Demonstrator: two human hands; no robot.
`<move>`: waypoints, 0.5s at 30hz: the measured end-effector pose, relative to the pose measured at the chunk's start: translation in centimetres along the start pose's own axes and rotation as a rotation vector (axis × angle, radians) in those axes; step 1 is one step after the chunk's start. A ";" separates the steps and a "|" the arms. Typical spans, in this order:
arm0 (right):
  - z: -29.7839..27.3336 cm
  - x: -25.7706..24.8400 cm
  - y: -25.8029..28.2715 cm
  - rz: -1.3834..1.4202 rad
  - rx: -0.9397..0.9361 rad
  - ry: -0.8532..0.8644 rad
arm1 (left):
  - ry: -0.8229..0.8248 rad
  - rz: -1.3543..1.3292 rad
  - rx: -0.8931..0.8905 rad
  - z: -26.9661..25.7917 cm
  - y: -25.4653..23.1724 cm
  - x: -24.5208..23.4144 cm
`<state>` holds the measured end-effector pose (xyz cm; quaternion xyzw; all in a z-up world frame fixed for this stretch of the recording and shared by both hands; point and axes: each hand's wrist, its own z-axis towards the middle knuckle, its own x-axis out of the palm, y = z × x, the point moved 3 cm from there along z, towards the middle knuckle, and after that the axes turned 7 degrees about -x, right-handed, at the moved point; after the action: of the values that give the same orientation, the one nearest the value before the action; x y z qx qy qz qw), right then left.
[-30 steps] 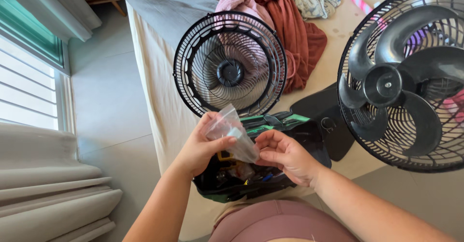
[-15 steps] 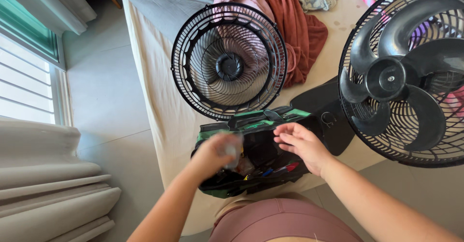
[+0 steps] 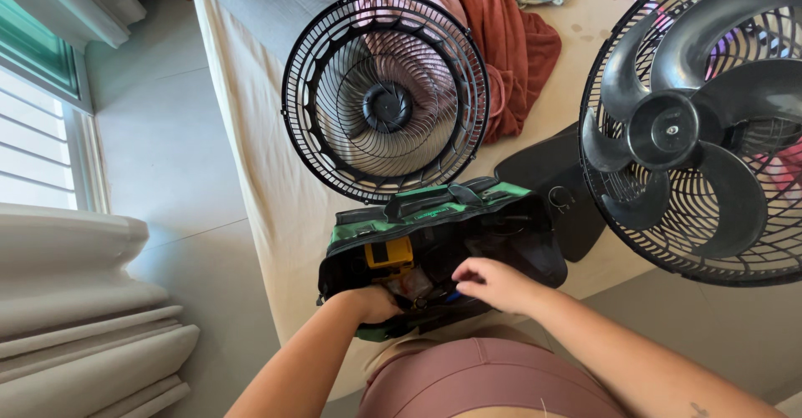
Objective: The person opens a green tool bag and selects a yellow screwdriver, then uses it to loosen a screw on the fan blade hub. They then retrieve a wrench from the bag and use it to further loosen the screw on the fan blade hub.
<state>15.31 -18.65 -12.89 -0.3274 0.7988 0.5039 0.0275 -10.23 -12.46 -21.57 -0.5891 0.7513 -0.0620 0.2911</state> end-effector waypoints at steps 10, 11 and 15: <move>-1.4 0.2 1.8 -0.554 -0.041 0.453 | -0.724 -0.366 -0.044 -0.7 -3.4 -12.4; -1.3 0.1 1.8 -0.532 -0.051 0.466 | -0.690 -0.397 -0.093 -0.5 -3.4 -12.8; -1.2 -0.2 1.4 -0.536 0.036 0.531 | -0.681 -0.393 -0.077 -0.7 -3.7 -14.0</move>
<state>15.03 -19.19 -11.16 -0.6437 0.6727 0.3623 -0.0440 -5.48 -0.81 -14.28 -0.7190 0.4862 0.1106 0.4841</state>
